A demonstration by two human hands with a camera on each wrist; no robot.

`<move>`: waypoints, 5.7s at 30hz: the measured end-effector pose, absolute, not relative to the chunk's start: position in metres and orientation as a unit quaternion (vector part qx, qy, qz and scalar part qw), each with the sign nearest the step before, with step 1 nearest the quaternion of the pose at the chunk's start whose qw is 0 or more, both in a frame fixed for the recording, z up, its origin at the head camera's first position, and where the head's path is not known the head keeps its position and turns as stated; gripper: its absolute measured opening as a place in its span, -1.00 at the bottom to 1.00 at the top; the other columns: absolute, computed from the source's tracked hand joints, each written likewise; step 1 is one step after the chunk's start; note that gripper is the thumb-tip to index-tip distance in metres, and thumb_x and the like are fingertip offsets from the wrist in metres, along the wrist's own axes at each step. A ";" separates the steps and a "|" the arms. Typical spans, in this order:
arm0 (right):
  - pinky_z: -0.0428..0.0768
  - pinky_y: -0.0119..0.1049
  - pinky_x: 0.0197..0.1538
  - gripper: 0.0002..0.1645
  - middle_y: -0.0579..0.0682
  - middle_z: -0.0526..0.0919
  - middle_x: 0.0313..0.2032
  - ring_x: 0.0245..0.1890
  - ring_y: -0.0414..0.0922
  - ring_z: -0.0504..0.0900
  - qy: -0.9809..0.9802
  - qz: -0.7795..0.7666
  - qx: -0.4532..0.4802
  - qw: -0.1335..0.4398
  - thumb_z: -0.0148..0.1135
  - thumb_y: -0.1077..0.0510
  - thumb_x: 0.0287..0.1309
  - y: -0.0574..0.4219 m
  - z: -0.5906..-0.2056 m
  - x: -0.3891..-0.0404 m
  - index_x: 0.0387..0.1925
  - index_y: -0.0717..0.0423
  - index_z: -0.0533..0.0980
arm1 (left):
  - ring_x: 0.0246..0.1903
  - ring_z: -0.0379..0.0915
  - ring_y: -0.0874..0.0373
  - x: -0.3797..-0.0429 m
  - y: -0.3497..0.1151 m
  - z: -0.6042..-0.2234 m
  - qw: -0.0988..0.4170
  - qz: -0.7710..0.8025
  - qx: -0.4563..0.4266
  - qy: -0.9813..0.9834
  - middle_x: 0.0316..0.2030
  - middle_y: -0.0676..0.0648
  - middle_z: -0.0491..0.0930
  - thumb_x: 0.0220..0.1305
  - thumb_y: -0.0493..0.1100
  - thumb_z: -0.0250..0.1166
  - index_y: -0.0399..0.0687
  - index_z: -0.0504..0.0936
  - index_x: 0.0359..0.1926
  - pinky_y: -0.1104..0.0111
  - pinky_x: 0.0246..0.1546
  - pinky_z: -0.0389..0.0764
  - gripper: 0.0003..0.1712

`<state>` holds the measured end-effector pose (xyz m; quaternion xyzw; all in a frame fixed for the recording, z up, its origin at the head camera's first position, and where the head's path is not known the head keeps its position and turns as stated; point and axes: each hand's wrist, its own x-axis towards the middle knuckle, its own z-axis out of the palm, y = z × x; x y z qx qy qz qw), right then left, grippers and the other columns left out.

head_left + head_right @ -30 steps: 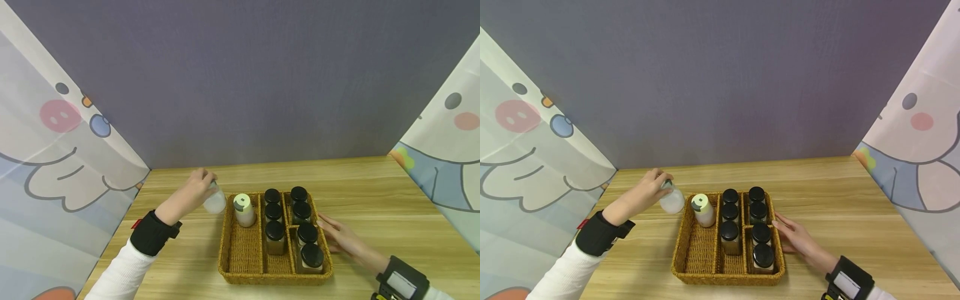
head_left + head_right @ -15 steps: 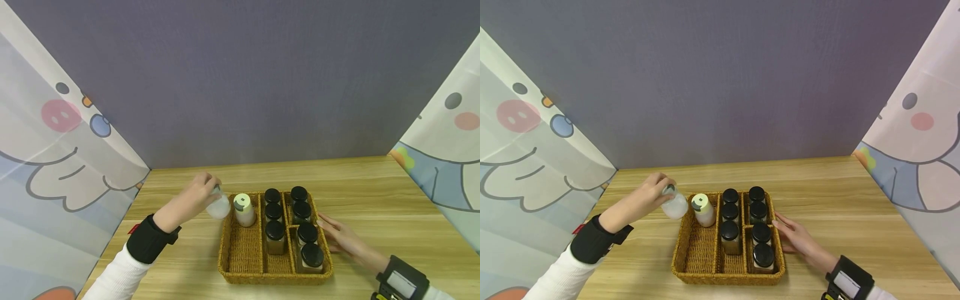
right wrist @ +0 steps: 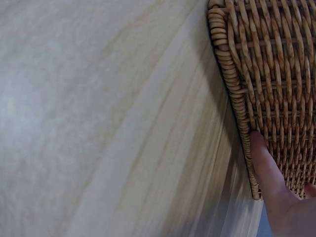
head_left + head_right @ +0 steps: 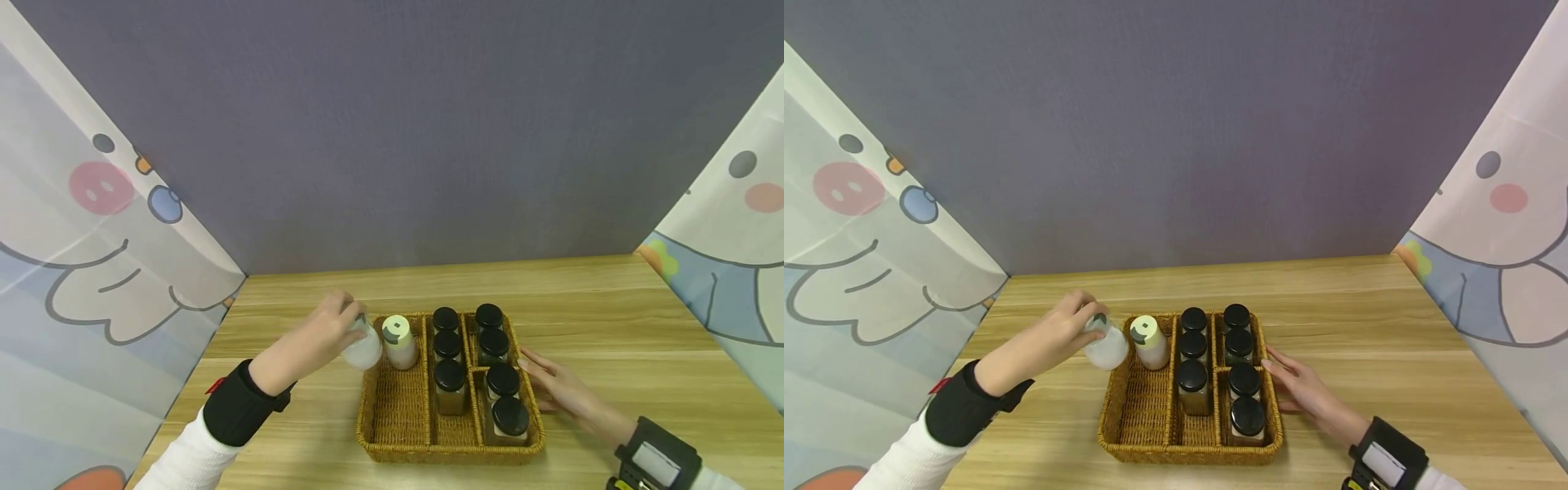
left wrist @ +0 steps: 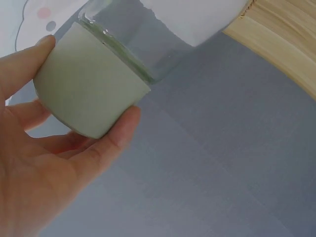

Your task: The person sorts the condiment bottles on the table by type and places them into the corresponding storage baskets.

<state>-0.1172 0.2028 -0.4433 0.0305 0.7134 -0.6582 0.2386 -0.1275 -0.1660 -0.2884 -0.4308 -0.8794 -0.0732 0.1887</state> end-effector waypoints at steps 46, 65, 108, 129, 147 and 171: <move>0.56 -0.05 -0.16 -0.19 0.40 -0.17 0.27 0.14 0.30 0.19 0.716 -0.656 0.028 0.237 -0.05 -0.09 0.22 0.202 -0.443 -0.117 0.35 0.10 -0.12 | -0.37 0.30 0.16 -0.108 -0.136 -0.315 0.177 -0.030 -0.478 -0.860 -0.31 -0.11 0.37 -0.02 -0.14 0.34 -0.21 0.47 -0.23 0.51 -0.42 0.45 -0.65; 0.56 -0.04 -0.14 -0.20 0.39 -0.16 0.28 0.15 0.30 0.17 0.720 -0.654 0.027 0.231 -0.05 -0.08 0.22 0.202 -0.444 -0.118 0.35 0.10 -0.11 | -0.42 0.21 0.19 -0.109 -0.133 -0.334 0.149 -0.009 -0.472 -0.869 -0.30 -0.10 0.37 0.03 -0.12 0.31 -0.18 0.50 -0.22 0.53 -0.49 0.35 -0.69; 0.56 -0.05 -0.15 -0.21 0.39 -0.20 0.28 0.15 0.31 0.18 0.720 -0.654 0.020 0.230 -0.07 -0.08 0.24 0.203 -0.444 -0.117 0.35 0.12 -0.13 | -0.46 0.26 0.17 -0.115 -0.127 -0.367 0.146 0.011 -0.477 -0.867 -0.35 -0.11 0.37 -0.01 -0.12 0.34 -0.19 0.49 -0.24 0.49 -0.50 0.39 -0.67; 0.55 -0.04 -0.14 -0.22 0.40 -0.21 0.28 0.13 0.29 0.23 0.711 -0.664 0.019 0.231 -0.08 -0.07 0.24 0.203 -0.445 -0.117 0.35 0.12 -0.13 | -0.36 0.34 0.14 -0.116 -0.129 -0.371 0.150 0.021 -0.464 -0.873 -0.29 -0.08 0.39 -0.01 -0.08 0.33 -0.12 0.48 -0.28 0.43 -0.33 0.45 -0.69; 0.55 -0.10 -0.10 -0.23 0.41 -0.17 0.27 0.09 0.26 0.31 0.747 -0.628 -0.003 0.215 -0.07 -0.06 0.24 0.207 -0.443 -0.117 0.33 0.17 -0.09 | -0.23 0.37 0.12 -0.119 -0.129 -0.377 0.195 -0.083 -0.469 -0.857 -0.26 -0.04 0.44 -0.09 -0.17 0.39 -0.13 0.54 -0.23 0.38 -0.24 0.46 -0.66; 0.54 0.00 -0.19 -0.63 0.34 0.53 -0.15 -0.26 0.13 0.57 0.942 -0.270 -0.185 -0.072 0.03 0.26 0.17 0.217 -0.420 -0.115 -0.03 0.42 0.42 | -0.11 0.39 -0.14 -0.120 -0.174 -0.407 0.303 -0.137 -0.278 -0.901 -0.11 -0.34 0.45 0.15 -0.32 0.09 -0.41 0.45 -0.05 0.11 -0.07 0.45 -0.66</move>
